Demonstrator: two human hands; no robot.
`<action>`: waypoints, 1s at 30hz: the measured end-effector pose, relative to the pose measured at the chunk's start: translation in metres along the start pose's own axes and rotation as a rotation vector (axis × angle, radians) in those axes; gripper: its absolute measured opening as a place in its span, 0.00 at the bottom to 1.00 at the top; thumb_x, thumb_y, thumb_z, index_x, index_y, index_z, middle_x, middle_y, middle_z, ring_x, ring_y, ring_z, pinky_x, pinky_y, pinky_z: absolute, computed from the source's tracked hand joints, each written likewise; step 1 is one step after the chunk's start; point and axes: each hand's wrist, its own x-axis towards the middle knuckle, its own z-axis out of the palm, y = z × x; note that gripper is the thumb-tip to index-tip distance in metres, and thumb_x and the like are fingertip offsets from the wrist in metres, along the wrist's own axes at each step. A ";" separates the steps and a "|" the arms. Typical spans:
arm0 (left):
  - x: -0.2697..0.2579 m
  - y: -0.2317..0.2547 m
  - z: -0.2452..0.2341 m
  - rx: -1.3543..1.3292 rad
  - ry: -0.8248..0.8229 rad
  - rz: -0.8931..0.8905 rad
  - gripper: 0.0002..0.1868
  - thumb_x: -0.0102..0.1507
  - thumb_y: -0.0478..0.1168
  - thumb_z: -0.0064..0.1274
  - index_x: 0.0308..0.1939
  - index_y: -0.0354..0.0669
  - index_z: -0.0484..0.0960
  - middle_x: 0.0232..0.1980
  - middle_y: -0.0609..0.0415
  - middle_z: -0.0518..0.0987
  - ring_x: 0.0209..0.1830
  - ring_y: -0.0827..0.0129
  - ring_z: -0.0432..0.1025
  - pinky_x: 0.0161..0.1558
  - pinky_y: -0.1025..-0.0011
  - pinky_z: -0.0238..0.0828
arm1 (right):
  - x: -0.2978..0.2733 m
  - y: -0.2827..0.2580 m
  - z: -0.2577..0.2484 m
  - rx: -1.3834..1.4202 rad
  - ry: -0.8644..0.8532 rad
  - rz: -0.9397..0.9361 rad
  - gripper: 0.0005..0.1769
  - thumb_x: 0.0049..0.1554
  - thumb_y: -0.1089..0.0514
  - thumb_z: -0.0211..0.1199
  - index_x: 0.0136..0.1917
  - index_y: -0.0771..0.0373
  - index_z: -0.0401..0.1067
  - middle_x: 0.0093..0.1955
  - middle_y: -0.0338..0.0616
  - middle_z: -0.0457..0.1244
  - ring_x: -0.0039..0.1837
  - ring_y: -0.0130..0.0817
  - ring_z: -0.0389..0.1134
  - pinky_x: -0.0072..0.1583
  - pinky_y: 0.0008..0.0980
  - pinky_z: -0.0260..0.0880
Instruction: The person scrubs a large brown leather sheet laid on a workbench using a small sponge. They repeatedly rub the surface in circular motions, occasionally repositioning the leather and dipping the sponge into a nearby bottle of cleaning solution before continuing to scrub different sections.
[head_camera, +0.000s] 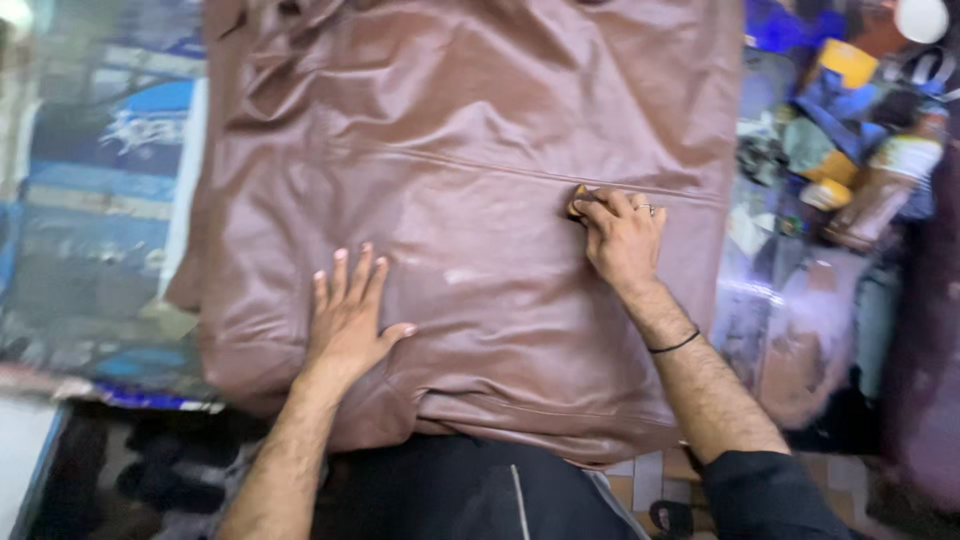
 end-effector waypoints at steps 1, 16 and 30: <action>-0.002 -0.001 0.005 -0.002 0.039 0.026 0.56 0.53 0.66 0.60 0.76 0.42 0.56 0.83 0.47 0.45 0.82 0.45 0.36 0.75 0.42 0.33 | -0.019 0.019 -0.005 0.007 0.037 0.072 0.14 0.56 0.59 0.67 0.55 0.44 0.80 0.58 0.29 0.67 0.59 0.38 0.65 0.56 0.47 0.57; 0.011 -0.040 0.059 0.048 0.171 0.143 0.46 0.64 0.67 0.33 0.77 0.39 0.54 0.83 0.40 0.47 0.82 0.35 0.38 0.72 0.33 0.32 | -0.213 0.239 -0.089 -0.242 0.117 0.834 0.13 0.57 0.52 0.69 0.56 0.45 0.79 0.54 0.39 0.70 0.55 0.46 0.70 0.53 0.55 0.67; 0.002 -0.013 0.036 0.065 0.182 0.122 0.43 0.66 0.62 0.42 0.76 0.33 0.60 0.83 0.38 0.50 0.82 0.36 0.41 0.74 0.34 0.36 | -0.252 0.232 -0.086 -0.405 0.063 0.798 0.15 0.56 0.56 0.68 0.57 0.51 0.82 0.51 0.50 0.70 0.53 0.55 0.70 0.49 0.58 0.67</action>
